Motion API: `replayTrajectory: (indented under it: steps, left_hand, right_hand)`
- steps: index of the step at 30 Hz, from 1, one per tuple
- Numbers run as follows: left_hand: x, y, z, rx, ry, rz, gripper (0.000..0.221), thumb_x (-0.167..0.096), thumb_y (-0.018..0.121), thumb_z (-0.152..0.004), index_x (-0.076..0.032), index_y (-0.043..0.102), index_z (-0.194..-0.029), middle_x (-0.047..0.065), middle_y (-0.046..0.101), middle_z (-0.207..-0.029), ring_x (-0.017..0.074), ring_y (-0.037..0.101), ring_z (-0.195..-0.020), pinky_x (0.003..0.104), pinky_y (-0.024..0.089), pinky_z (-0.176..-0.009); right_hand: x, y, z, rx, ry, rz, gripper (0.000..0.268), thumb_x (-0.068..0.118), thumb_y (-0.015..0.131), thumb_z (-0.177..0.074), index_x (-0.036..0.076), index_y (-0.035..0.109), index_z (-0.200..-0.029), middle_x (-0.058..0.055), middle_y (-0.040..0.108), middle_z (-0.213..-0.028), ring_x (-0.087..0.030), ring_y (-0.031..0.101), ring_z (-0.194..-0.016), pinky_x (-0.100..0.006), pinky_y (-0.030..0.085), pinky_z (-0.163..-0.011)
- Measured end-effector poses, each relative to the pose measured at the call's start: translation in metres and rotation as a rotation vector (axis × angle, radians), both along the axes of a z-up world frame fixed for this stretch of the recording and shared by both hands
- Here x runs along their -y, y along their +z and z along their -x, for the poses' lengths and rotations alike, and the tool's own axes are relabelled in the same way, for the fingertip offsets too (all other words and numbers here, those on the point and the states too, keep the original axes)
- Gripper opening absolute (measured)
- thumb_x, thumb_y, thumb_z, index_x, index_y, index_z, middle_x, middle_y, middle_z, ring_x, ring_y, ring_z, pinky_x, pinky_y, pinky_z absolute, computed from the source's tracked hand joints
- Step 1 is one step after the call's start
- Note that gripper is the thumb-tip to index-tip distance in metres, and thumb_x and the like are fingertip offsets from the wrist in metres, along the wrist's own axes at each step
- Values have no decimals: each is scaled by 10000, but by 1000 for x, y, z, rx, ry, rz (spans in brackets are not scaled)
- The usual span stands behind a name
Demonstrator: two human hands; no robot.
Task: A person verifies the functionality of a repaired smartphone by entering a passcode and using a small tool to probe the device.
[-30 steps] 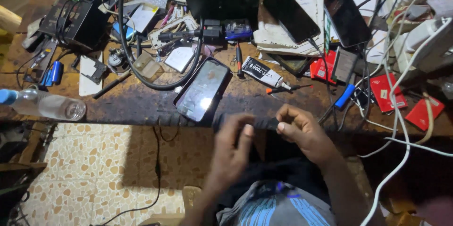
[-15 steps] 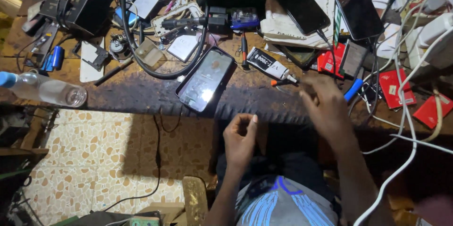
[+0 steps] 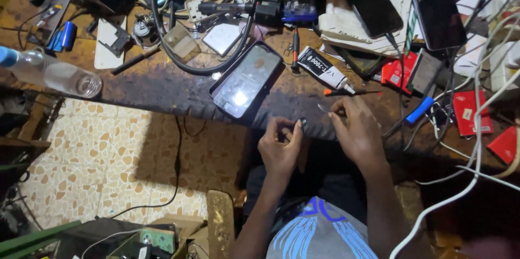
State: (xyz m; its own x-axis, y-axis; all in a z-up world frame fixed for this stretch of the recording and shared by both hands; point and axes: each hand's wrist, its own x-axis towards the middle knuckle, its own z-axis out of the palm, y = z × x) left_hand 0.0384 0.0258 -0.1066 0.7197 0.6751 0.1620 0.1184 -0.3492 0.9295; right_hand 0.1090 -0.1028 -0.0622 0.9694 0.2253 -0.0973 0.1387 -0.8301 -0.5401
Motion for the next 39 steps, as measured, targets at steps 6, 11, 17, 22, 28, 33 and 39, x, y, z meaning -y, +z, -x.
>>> replayTrajectory:
  steps: [6,11,17,22,28,33,39]
  left_hand:
    - [5,11,1,94,32,-49,100,-143,651,-703,-187,632,-791,43,562,-485,250,596,-479,310,462,-444]
    - [6,7,1,95,55,-87,65,-161,650,-710,-192,631,-764,13,552,-465,204,587,-448,272,464,-438]
    - [7,10,0,147,70,-164,59,-149,636,-722,-165,629,-778,30,564,-470,212,579,-430,274,473,-437]
    - [6,10,-1,215,60,-199,90,-121,627,-718,-162,650,-796,35,578,-498,206,589,-450,271,478,-454]
    - [5,0,0,261,47,-393,39,-129,649,-752,-161,643,-773,-12,614,-576,149,572,-453,228,439,-436]
    - [4,-11,0,274,62,-438,36,-185,663,-763,-158,642,-752,-33,623,-602,124,563,-449,214,424,-432]
    - [0,-12,3,261,6,-409,17,-139,629,-776,-142,629,-793,-13,594,-549,172,573,-450,243,441,-436]
  right_hand:
    - [1,11,11,-108,34,28,84,227,554,-829,180,517,-888,-37,537,-886,-294,577,-908,-471,462,-757]
    - [-3,8,13,-120,54,112,97,250,532,-829,182,491,-885,-44,513,-903,-305,584,-889,-483,465,-753]
    - [-8,8,16,-94,76,158,128,259,522,-828,181,468,-914,-52,490,-889,-307,589,-869,-475,478,-730]
    - [-8,9,17,-94,131,176,121,266,509,-836,167,457,-883,-57,484,-856,-313,588,-865,-476,481,-701]
    - [-6,-13,21,57,174,250,152,280,510,-818,168,418,-864,-48,445,-837,-273,566,-861,-421,499,-669]
    - [-4,-14,21,69,196,111,136,193,493,-830,135,413,-925,-68,455,-802,-301,566,-816,-424,496,-616]
    - [-5,-3,28,82,169,62,118,168,523,-854,114,456,-935,-72,494,-786,-277,581,-803,-408,508,-637]
